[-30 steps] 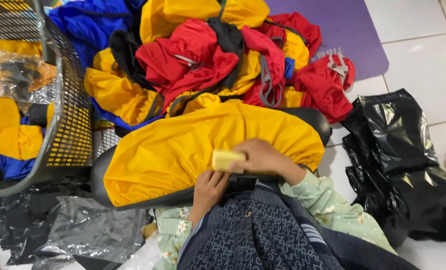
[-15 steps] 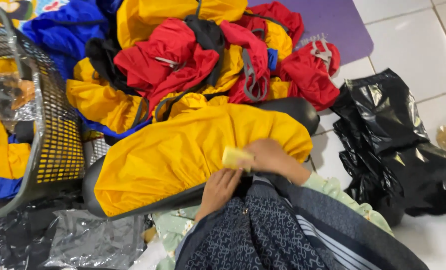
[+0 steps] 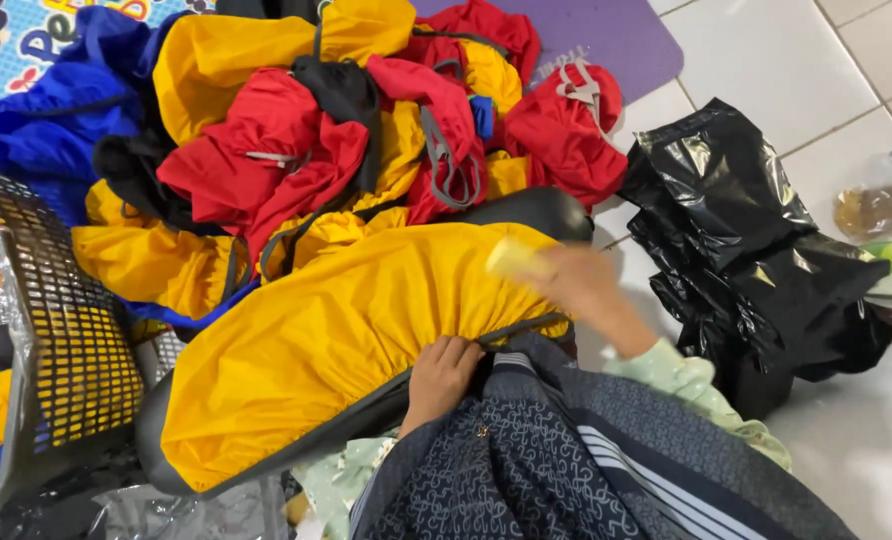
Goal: The person wipes a yellow garment with a sponge, folds it, and places it into a clear plastic bag. They then put the bag into a black plastic bag and seal it. Finally, they use scissors to cut a black strap on another yellow garment.
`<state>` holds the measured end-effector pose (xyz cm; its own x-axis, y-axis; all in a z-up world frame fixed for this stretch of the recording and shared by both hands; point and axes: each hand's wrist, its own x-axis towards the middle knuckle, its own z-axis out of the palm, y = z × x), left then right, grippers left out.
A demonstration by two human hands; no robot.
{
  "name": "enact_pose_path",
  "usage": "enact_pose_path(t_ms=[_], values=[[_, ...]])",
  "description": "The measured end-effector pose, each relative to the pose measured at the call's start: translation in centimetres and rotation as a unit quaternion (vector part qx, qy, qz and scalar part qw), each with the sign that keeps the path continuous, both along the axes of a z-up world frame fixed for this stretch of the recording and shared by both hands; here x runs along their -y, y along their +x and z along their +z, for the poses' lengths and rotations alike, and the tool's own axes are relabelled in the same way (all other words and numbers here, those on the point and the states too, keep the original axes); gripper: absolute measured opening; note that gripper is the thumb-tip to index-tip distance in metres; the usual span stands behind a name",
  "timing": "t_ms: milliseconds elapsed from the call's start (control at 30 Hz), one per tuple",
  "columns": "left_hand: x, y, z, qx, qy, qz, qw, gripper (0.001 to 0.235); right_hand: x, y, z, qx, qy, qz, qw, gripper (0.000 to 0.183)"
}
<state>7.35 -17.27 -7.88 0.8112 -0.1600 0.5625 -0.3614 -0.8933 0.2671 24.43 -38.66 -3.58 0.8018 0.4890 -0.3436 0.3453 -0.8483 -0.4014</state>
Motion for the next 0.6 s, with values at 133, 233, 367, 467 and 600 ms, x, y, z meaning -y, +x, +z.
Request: enact_pose_path(t_ms=[133,233,367,467,600], values=[[0.2,-0.3,-0.1,-0.022,0.015,0.039,0.999,0.019,4.5,2.4,0.5,0.287,-0.022,-0.098,0.953,0.030],[0.6,-0.1,-0.9,-0.051,0.017,0.055,0.997,0.034,3.0,-1.0,2.0,0.167,0.034,-0.044,0.984,0.024],[0.8,0.3,-0.6,-0.063,0.018,0.069,0.996,0.026,2.3,-2.5,2.2,0.030,0.010,-0.055,0.998,0.031],[0.4,0.4,0.9,-0.055,-0.043,0.060,0.996,0.023,10.3,2.2,-6.8,0.318,0.070,-0.186,0.927,0.041],[1.1,0.4,1.1,-0.025,-0.055,0.092,0.994,0.017,11.8,-0.1,-7.9,0.035,0.256,-0.324,0.910,0.036]])
